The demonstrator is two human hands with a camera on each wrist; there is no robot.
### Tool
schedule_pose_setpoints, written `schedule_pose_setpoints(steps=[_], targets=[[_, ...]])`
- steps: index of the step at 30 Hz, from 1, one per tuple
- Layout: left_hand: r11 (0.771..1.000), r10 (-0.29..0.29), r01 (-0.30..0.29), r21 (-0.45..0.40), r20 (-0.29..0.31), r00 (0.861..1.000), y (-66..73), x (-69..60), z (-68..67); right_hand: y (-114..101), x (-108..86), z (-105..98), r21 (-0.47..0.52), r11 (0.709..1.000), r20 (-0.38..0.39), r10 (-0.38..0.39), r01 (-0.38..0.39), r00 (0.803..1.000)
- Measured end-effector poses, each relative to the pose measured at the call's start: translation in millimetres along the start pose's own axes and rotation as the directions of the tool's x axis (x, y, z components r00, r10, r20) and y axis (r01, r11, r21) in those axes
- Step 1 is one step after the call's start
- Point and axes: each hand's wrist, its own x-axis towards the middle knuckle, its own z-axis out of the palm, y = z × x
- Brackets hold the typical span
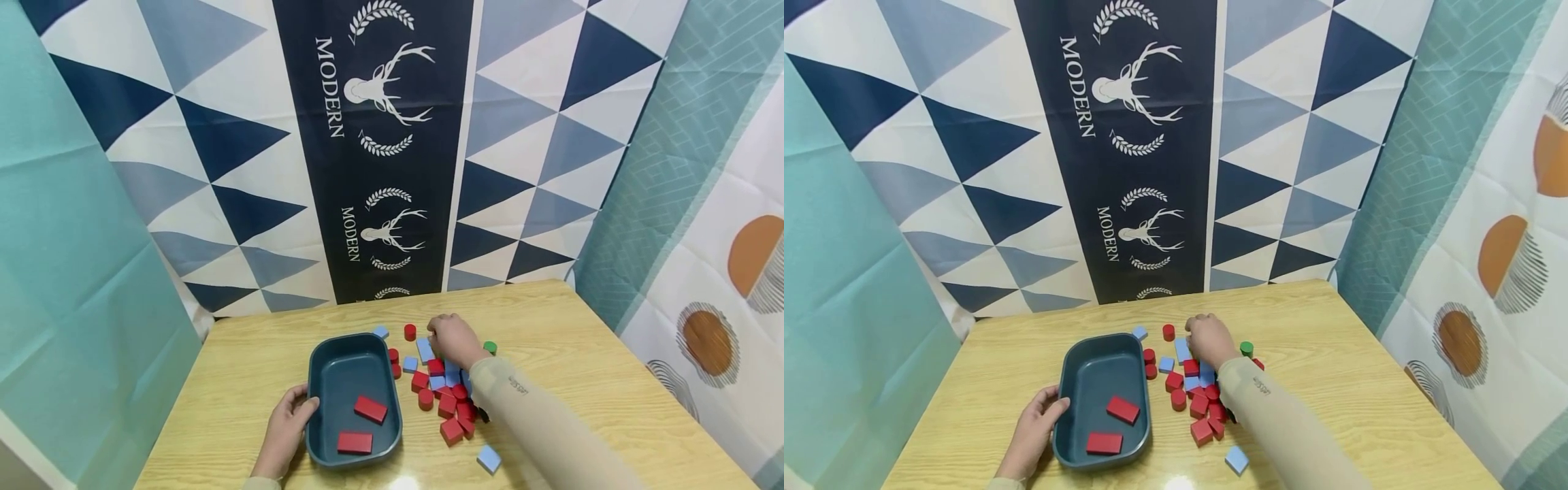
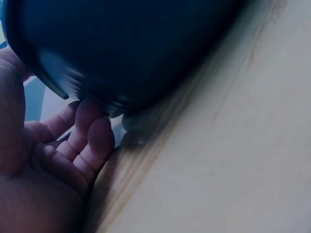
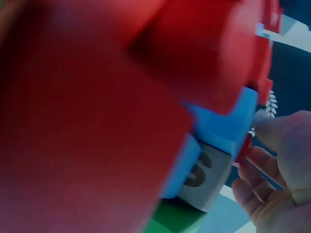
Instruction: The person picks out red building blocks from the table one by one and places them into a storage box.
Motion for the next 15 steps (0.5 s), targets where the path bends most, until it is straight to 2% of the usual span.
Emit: schedule_pose_setpoints(steps=[4, 11, 15], targets=[[1.0, -0.005, 0.005, 0.004, 0.0, 1.0, 0.9, -0.7, -0.1, 0.1, -1.8, 3.3, -0.053, 0.998, -0.039, -0.047, 0.045, 0.998], [1.0, -0.006, 0.006, -0.002, 0.003, 1.0, 1.3, -0.8, -0.3, 2.0, -1.4, 4.1, -0.047, 0.999, 0.004, -0.002, 0.003, 1.0], [1.0, -0.006, 0.006, -0.003, 0.002, 1.0, 0.5, -0.7, -0.3, 4.4, -0.9, 5.1, -0.099, 0.995, -0.003, -0.015, 0.014, 1.0]])
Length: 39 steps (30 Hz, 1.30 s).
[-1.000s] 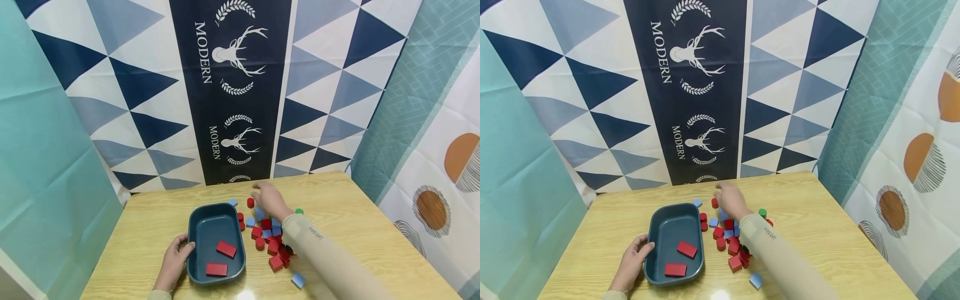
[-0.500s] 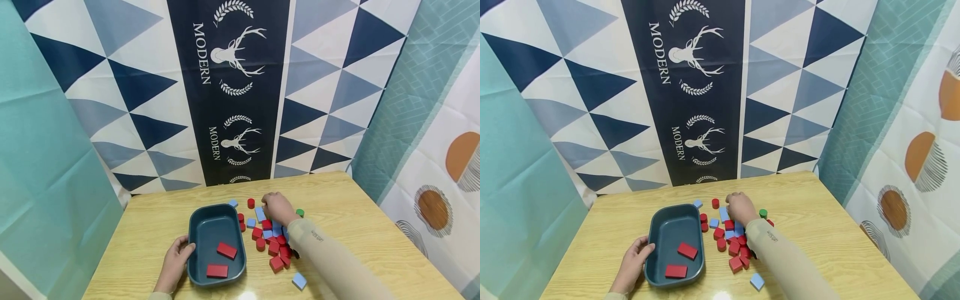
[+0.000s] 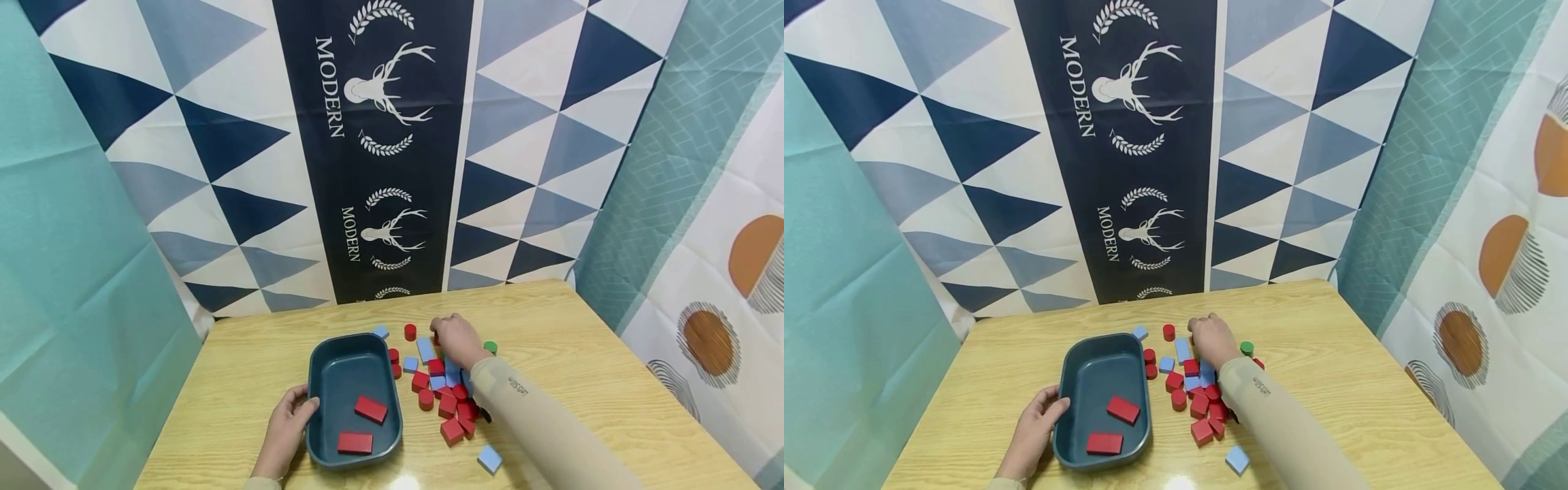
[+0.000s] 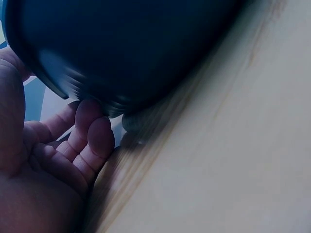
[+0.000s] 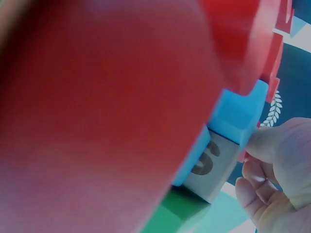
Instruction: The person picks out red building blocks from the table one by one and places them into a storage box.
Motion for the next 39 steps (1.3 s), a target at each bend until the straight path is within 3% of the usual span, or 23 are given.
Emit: schedule_pose_setpoints(steps=[5, 9, 13, 15, 18, 21, 27, 39], targets=[[1.0, -0.001, 0.001, 0.008, -0.005, 1.0, -0.3, -0.7, -0.1, -6, 1.9, -7, 0.006, 1.0, -0.067, 0.017, -0.017, 0.998], [1.0, 0.001, -0.001, 0.012, -0.013, 1.0, 0.9, -1.6, -0.6, -35, 3.7, -28, 0.134, 0.991, -0.161, 0.046, -0.025, 0.986], [1.0, 0.01, -0.01, 0.014, -0.017, 1.0, 2.3, -1.7, -1.1, -83, -6.6, -49, 0.249, 0.962, -0.218, -0.057, 0.112, 0.974], [1.0, 0.014, -0.013, 0.013, -0.017, 1.0, 2.5, -1.4, -0.9, -105, -16.8, -52, 0.269, 0.938, -0.202, -0.166, 0.217, 0.965], [1.0, 0.028, -0.028, 0.008, -0.01, 1.0, 2.5, -1.0, 0.2, -130, -33.5, -46, 0.249, 0.9, -0.132, -0.334, 0.357, 0.933], [0.999, 0.032, -0.032, 0.001, -0.001, 0.999, 2.6, -0.7, 1.6, -141, -46.7, -32, 0.203, 0.882, -0.04, -0.427, 0.425, 0.904], [1.0, 0.014, -0.014, 0.011, 0.005, 1.0, 3.7, -0.4, 2.5, -140, -59.2, -5, 0.147, 0.897, 0.088, -0.431, 0.417, 0.898], [1.0, 0.004, -0.004, 0.007, 0.009, 1.0, 1.7, -1.2, 0.5, -140, -61.6, 9, 0.104, 0.907, 0.093, -0.418, 0.408, 0.904]])
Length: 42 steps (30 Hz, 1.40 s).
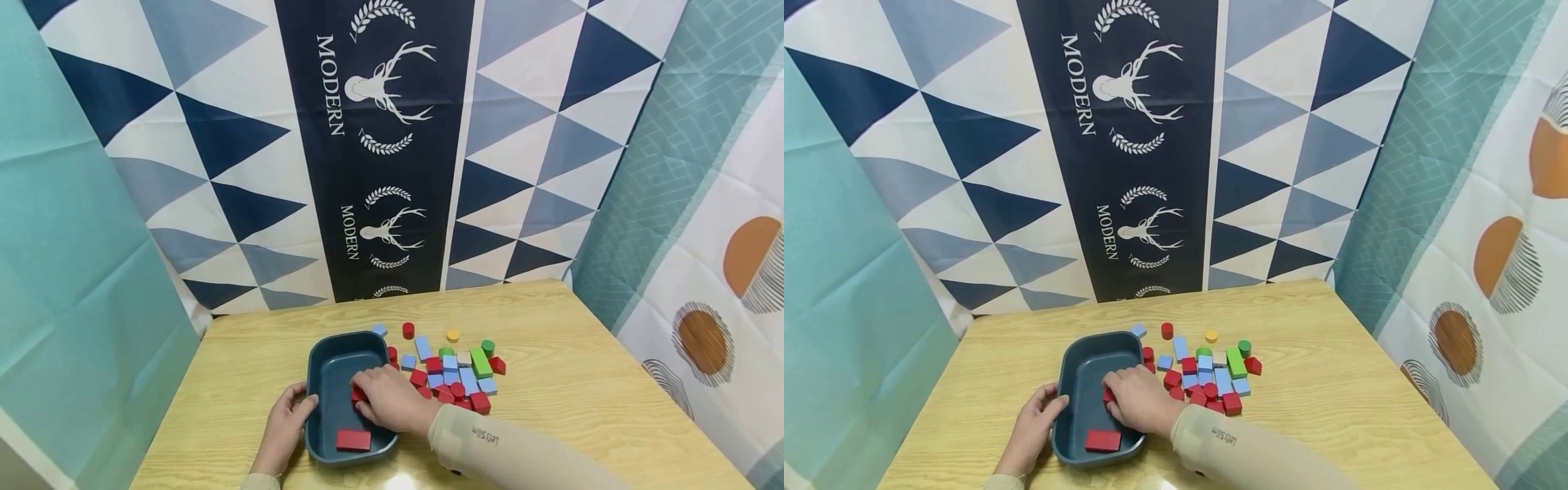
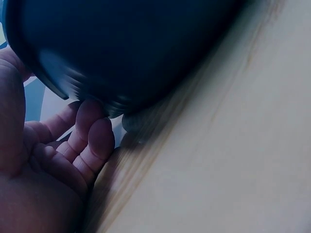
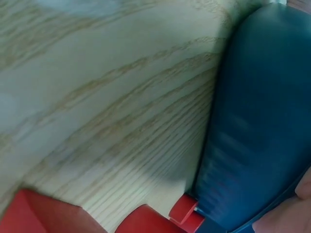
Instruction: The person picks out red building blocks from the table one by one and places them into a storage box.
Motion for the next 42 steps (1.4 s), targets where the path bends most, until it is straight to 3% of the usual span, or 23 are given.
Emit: schedule_pose_setpoints(steps=[42], targets=[[1.0, 0.01, -0.01, 0.002, -0.006, 1.0, -1.5, 0.3, 1.3, -1.9, -2.2, 3.4, 0.017, 0.999, -0.023, 0.036, -0.036, 0.999]])
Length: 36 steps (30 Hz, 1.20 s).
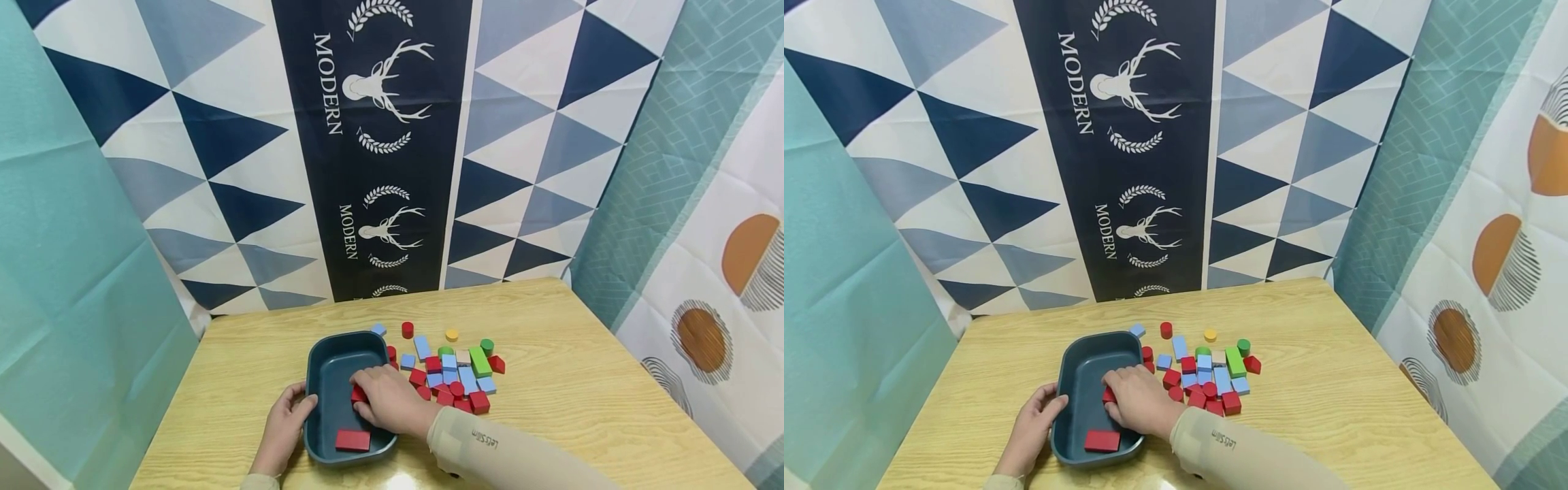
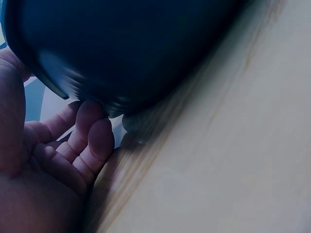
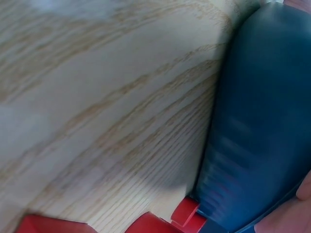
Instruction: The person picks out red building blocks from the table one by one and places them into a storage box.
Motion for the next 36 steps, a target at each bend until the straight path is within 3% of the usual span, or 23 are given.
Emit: schedule_pose_setpoints(steps=[4, 8, 11, 13, 18, 24, 28, 32, 36], targets=[[1.0, -0.002, 0.002, 0.004, -0.004, 1.0, 0.6, 0.2, 0.0, 1, 0.6, -5, 0.043, 0.999, -0.024, -0.005, 0.006, 1.0], [1.0, -0.003, 0.003, 0.008, -0.005, 1.0, 1.1, 0.6, 0.1, 8, 7.6, -22, 0.113, 0.994, -0.12, 0.022, -0.008, 0.992], [1.0, 0.001, -0.001, 0.001, -0.008, 1.0, 0.8, 1.2, 0.4, 22, 19.6, -43, 0.163, 0.985, -0.213, 0.095, -0.06, 0.973], [1.0, 0.004, -0.004, -0.004, -0.008, 1.0, 0.4, 1.5, 0.6, 36, 27.8, -57, 0.201, 0.97, -0.242, 0.182, -0.134, 0.953], [1.0, 0.006, -0.006, -0.016, -0.001, 1.0, -1.5, 1.7, -0.1, 85, 40.6, -80, 0.272, 0.913, -0.223, 0.368, -0.305, 0.903], [1.0, 0.007, -0.007, -0.025, 0.003, 1.0, -2.4, 1.1, -1.5, 132, 40.4, -74, 0.227, 0.881, -0.12, 0.447, -0.414, 0.886], [1.0, 0.012, -0.012, -0.028, 0.0, 1.0, -2.4, 0.3, -2.7, 137, 41.3, -62, 0.179, 0.895, -0.034, 0.42, -0.408, 0.907], [0.999, 0.026, -0.026, -0.031, -0.001, 1.0, -2.4, 0.3, -2.6, 131, 44.7, -49, 0.083, 0.96, -0.003, 0.267, -0.266, 0.964], [0.999, 0.035, -0.034, -0.032, 0.011, 0.999, -2.8, 1.6, -0.5, 125, 43.1, -36, -0.029, 0.986, 0.004, 0.166, -0.166, 0.986]])
